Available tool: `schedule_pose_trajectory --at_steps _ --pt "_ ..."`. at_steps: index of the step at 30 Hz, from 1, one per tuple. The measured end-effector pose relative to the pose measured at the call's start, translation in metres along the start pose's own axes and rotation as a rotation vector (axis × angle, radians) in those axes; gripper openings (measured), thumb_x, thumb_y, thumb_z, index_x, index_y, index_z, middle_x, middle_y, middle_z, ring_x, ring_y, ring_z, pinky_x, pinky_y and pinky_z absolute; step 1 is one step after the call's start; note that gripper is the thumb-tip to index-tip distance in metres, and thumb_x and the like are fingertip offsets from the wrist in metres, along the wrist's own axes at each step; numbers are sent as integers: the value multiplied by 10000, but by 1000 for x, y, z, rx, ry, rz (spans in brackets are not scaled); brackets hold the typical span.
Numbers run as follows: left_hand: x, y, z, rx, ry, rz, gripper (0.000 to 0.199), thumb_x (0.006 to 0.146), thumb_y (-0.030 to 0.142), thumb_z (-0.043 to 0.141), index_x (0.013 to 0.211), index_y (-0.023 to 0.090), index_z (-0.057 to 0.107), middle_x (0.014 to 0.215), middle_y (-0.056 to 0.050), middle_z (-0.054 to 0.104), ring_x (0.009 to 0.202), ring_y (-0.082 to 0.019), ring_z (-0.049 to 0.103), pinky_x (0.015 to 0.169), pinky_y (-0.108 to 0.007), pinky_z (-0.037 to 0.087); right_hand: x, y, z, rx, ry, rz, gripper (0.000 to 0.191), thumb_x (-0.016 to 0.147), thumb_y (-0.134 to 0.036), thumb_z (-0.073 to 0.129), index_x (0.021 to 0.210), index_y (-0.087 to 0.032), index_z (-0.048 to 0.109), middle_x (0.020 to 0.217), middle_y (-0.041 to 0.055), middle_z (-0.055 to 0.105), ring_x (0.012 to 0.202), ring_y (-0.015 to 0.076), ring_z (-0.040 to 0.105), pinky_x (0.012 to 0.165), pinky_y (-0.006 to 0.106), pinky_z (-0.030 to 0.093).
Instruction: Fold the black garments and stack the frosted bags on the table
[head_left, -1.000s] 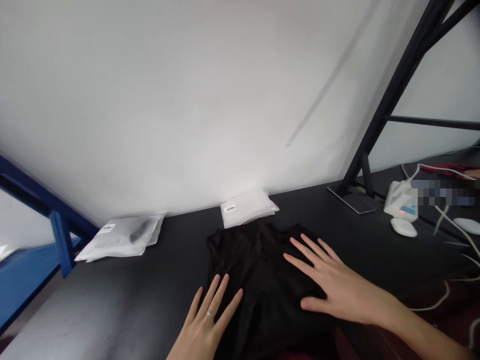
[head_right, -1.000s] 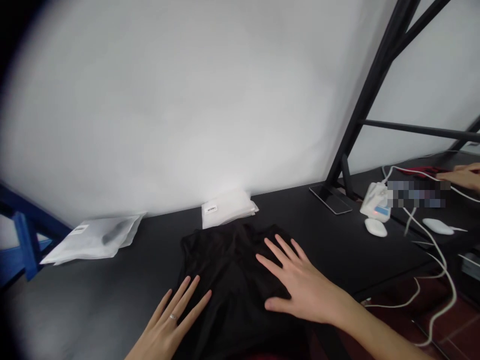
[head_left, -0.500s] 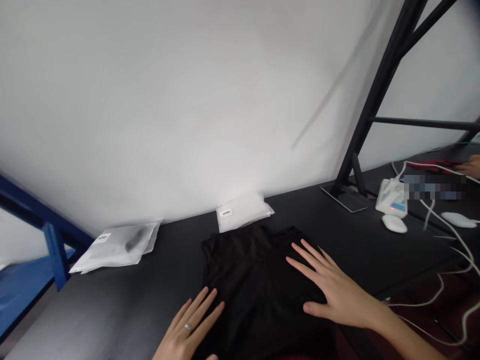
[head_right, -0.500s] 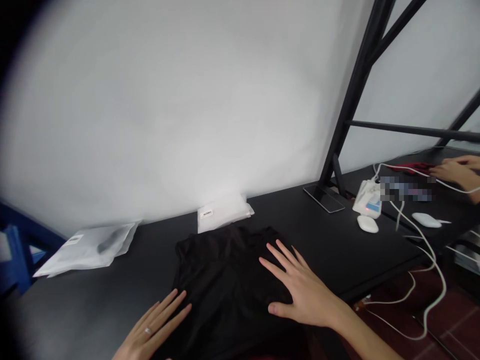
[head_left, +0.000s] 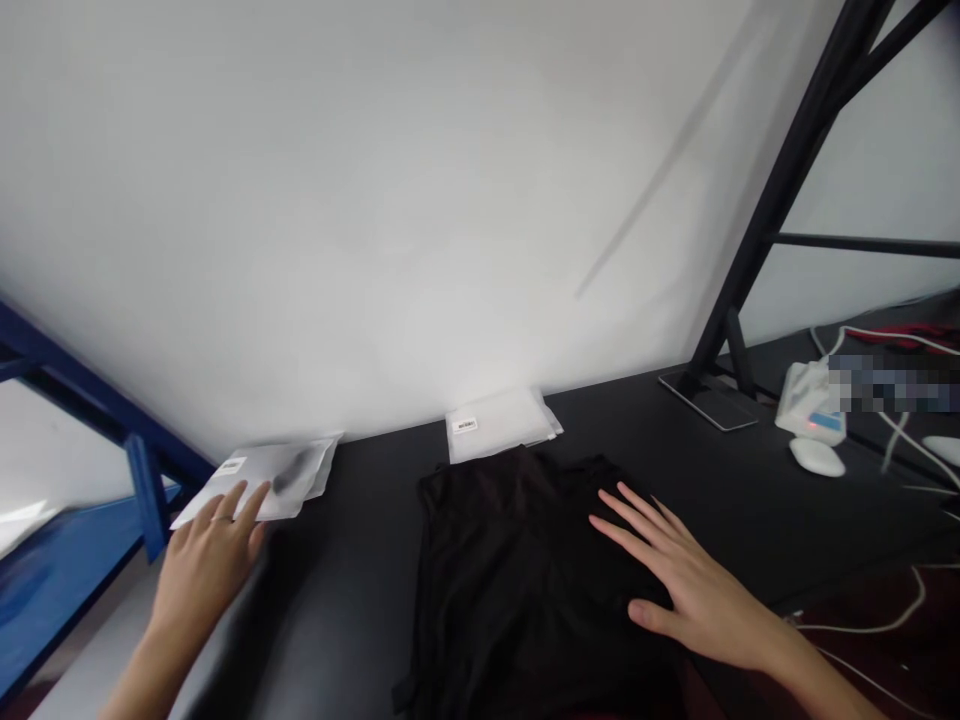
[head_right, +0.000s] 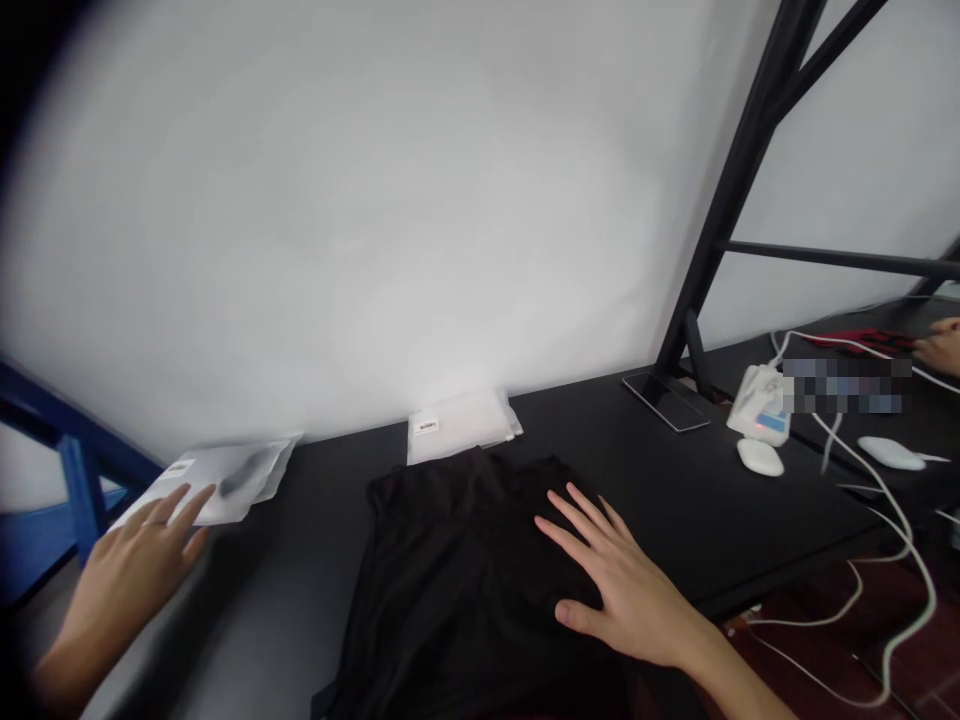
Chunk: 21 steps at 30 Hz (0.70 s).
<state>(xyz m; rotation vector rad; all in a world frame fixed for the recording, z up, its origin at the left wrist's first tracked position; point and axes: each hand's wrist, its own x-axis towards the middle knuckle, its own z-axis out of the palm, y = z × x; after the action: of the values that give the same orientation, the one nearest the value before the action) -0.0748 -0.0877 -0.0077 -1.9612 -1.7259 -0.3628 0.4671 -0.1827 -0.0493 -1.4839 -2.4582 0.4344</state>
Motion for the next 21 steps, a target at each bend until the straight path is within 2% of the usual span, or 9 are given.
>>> schedule_pose_trajectory --at_steps 5,11,13,16,19,21 --pt "12 -12 3 -20 32 82 410 937 260 368 1029 118 741 954 -129 810 839 -284 751 662 -342 549 -2 0 2 -12 20 -11 840 948 -748 544 1638 -355 272 1716 61 186 1577 408 116 1209 718 210" --pt "14 -3 -9 12 303 172 447 1029 307 339 959 130 744 795 -110 784 657 -244 679 526 -277 406 -2 0 1 -3 20 -13 809 962 -718 553 1635 -344 303 1714 73 208 1578 403 126 1204 723 224" --pt "14 7 -15 32 366 204 430 1050 296 346 949 140 734 786 -88 778 647 -225 659 540 -271 384 -1 0 -1 -4 34 -17 773 976 -698 545 1625 -328 346 1701 87 258 1574 408 159 1190 748 228" --pt "10 32 -24 66 433 280 397 1068 273 356 935 171 716 767 -46 769 675 -205 656 579 -274 391 6 -8 -7 -30 132 -9 612 1015 -594 549 1545 -292 505 1624 107 434 1549 401 277 1182 755 257" --pt "-1 66 -31 89 487 376 365 1077 223 360 960 161 701 774 -47 769 715 -215 663 630 -299 428 25 -32 -20 -22 252 -74 423 1016 -413 603 1401 -244 646 1478 118 604 1438 342 486 1169 607 419" --pt "-9 89 -38 86 517 427 311 1070 178 389 1007 136 691 803 -59 775 733 -223 665 670 -317 449 48 -57 -28 32 245 -202 370 998 -293 624 1358 -216 661 1409 111 651 1321 274 597 1128 463 500"
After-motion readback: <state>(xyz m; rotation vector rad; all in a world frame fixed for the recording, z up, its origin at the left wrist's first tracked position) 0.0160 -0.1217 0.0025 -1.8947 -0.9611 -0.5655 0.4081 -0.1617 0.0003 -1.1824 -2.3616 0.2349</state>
